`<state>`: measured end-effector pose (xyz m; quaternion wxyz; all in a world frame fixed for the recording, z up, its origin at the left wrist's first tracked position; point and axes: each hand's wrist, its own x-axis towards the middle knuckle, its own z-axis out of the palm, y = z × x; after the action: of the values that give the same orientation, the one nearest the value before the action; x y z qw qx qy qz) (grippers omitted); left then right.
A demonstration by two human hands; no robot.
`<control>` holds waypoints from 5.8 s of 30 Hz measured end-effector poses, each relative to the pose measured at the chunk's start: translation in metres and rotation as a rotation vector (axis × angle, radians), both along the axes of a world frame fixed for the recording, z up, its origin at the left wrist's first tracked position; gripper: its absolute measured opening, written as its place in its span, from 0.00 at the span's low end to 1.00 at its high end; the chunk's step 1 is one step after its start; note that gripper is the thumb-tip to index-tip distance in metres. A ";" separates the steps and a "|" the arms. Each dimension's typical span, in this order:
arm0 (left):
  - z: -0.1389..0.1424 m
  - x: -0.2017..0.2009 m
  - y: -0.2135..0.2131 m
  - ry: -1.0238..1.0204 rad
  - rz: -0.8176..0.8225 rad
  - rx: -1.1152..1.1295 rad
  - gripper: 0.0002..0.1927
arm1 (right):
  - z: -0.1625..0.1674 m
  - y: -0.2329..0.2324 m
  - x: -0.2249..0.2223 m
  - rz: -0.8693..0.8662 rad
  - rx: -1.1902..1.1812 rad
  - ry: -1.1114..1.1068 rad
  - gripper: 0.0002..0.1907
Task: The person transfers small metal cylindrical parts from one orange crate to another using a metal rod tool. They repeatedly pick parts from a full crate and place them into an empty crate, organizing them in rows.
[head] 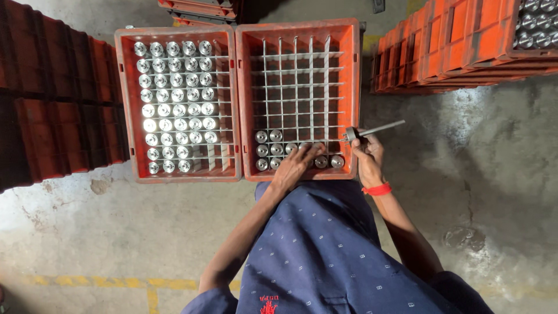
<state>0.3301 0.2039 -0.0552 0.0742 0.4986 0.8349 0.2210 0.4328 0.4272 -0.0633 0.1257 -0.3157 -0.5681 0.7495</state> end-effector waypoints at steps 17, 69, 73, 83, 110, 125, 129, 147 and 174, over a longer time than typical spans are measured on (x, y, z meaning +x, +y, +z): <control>-0.036 -0.097 -0.191 0.077 0.899 0.040 0.26 | -0.010 -0.047 0.011 0.063 -0.047 0.004 0.15; -0.056 0.003 0.038 -0.283 0.007 0.113 0.27 | 0.005 0.020 0.040 -0.133 -0.024 0.086 0.14; -0.061 -0.025 0.046 -0.301 0.289 0.264 0.20 | -0.001 0.009 0.044 -0.118 -0.032 0.079 0.13; 0.010 -0.016 -0.001 -0.946 0.629 0.294 0.20 | 0.009 -0.005 0.034 -0.074 0.011 0.040 0.12; 0.020 -0.105 -0.153 -0.847 0.539 1.114 0.32 | 0.010 -0.095 -0.006 0.210 -0.056 -0.050 0.17; 0.027 0.002 -0.038 -0.451 0.605 0.249 0.20 | 0.072 -0.110 -0.038 0.319 0.159 0.131 0.23; 0.021 0.007 -0.030 -0.584 0.584 0.015 0.20 | 0.041 -0.093 -0.020 0.400 0.204 0.186 0.23; -0.029 -0.036 -0.048 -0.135 0.335 0.236 0.29 | -0.022 -0.014 0.004 -0.035 -0.026 0.006 0.13; 0.006 -0.093 -0.146 -0.964 0.910 0.630 0.20 | 0.013 -0.113 -0.030 0.255 -0.084 -0.072 0.17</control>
<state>0.2367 0.0580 -0.0488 0.1871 -0.0523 0.7309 0.6543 0.4032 0.3141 -0.0501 -0.0042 -0.2729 -0.5759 0.7706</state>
